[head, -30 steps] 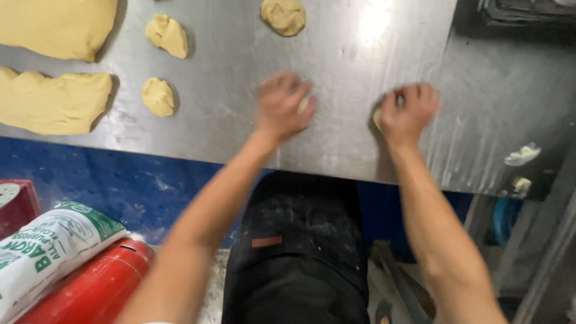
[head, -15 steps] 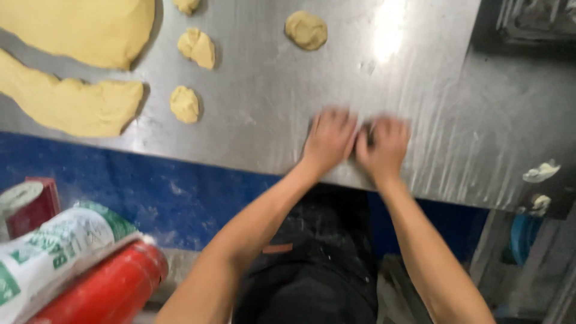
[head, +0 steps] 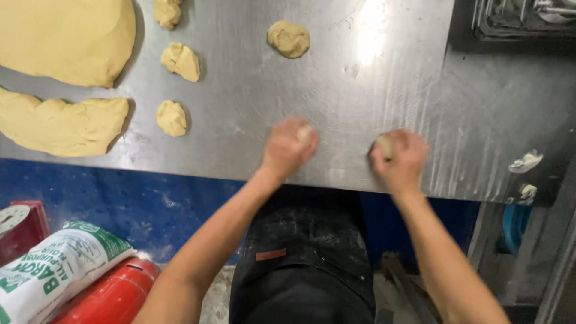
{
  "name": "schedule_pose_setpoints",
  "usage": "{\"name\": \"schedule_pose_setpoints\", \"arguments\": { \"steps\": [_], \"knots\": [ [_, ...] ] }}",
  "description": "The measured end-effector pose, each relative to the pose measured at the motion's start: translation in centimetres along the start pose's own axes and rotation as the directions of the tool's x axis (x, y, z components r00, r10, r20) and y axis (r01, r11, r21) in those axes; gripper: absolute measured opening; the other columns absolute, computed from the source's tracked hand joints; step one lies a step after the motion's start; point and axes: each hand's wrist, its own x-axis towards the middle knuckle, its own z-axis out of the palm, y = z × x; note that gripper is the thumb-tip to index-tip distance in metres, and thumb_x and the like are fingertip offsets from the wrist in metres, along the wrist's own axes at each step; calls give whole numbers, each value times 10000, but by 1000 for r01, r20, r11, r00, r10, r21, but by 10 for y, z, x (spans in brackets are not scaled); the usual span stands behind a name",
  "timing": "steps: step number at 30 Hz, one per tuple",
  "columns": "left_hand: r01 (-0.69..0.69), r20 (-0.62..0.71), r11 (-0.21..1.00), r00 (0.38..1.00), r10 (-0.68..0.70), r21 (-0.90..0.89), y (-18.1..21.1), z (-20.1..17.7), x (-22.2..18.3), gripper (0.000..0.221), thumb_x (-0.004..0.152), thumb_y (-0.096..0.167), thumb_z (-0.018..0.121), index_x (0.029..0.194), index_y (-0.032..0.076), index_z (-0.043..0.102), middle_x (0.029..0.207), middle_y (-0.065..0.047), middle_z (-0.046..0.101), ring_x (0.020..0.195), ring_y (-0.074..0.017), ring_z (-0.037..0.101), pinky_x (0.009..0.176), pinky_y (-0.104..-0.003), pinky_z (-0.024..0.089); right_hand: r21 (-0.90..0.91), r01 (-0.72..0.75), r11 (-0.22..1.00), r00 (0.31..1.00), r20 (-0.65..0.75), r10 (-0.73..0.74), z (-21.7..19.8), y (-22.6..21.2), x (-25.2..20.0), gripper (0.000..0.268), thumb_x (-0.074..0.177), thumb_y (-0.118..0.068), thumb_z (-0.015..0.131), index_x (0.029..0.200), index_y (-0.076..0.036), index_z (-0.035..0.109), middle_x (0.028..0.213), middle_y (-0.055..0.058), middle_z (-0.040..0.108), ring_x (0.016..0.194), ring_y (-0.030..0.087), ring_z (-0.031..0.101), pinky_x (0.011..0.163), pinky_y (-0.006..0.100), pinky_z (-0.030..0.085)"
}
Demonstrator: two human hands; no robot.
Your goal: The recorder is portioning, weighing, and rolling dough into small rounds and placing them into a baking tray.
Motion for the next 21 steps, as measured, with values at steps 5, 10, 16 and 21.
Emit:
{"name": "schedule_pose_setpoints", "arguments": {
  "steps": [5, 10, 16, 21],
  "knots": [
    [285, 155, 954, 942, -297, 97, 5, -6, 39, 297, 973, 335, 762, 1219, 190, 685, 1274, -73, 635, 1232, -290, 568, 1024, -503, 461, 54, -202, 978, 979, -22, 204, 1, -1, 8, 264, 929, -194, 791, 1123, -45, 694, 1211, 170, 626, 1182, 363, 574, 1054, 484, 455],
    [456, 117, 888, 886, -448, -57, 33, -56, 20, 884, 792, 419, 837, 1516, 126, 421, 1446, -232, 441, 1299, -430, 469, 1046, -561, 424, 275, -448, 850, 892, 77, 445, -60, -46, 13, 673, 796, -235, 847, 1336, 15, 535, 1283, 205, 534, 1168, 342, 563, 922, 439, 505],
    [551, 229, 816, 829, -511, -175, 24, -30, 38, 652, 843, 222, 800, 1423, 86, 534, 1388, -238, 493, 1247, -440, 504, 1052, -518, 467, 183, -425, 886, 888, 272, 370, -50, -2, 24, 571, 829, -210, 867, 1315, -15, 640, 1289, 200, 585, 1159, 352, 613, 931, 441, 544],
    [453, 124, 810, 889, -441, -372, 41, -24, 134, 411, 894, 111, 738, 1285, 55, 625, 1250, -199, 556, 1191, -393, 551, 1012, -466, 504, 152, -193, 969, 971, 169, 167, -66, 50, 83, 475, 903, -213, 911, 1243, 4, 661, 1255, 182, 629, 1111, 374, 654, 914, 489, 551]
  ]
}}
